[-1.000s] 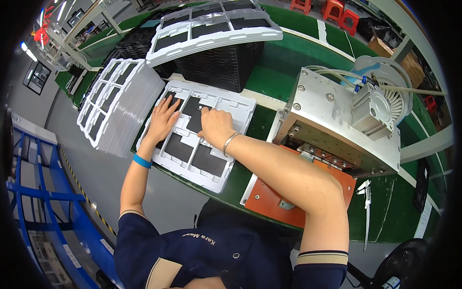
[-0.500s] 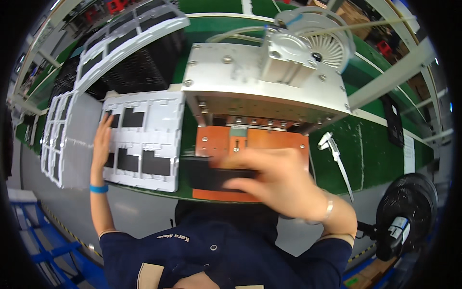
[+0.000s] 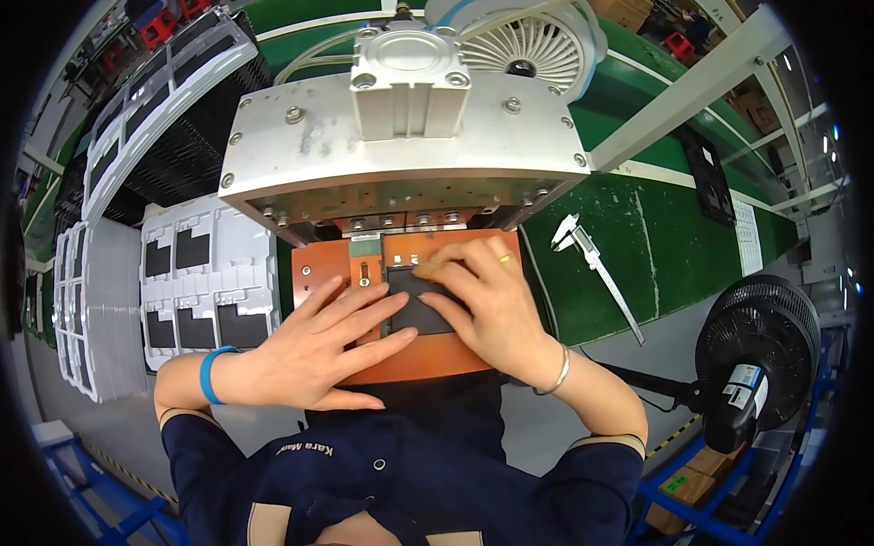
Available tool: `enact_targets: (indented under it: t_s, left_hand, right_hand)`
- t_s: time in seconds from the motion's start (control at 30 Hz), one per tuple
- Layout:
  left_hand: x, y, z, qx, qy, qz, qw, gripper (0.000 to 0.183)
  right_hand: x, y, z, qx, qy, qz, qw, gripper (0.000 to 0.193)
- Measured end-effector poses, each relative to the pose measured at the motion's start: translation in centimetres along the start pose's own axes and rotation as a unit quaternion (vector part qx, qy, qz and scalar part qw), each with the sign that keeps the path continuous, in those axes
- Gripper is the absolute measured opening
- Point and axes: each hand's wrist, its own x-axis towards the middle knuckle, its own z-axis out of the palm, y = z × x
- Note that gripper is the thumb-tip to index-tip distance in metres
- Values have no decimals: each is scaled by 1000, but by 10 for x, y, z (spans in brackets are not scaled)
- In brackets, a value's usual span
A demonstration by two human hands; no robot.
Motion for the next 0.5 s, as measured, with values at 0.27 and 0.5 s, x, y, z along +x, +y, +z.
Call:
enact_targets:
  t_s: [0.27,0.5]
  left_hand:
    - [5,-1,11,16,-28,-8,999,68]
    - [5,0,12,30,-33,-16,999,65]
  right_hand:
    - [4,8,15,-52,-27,-77,995,35]
    - [10,4,21,-80,-28,-34,996,32]
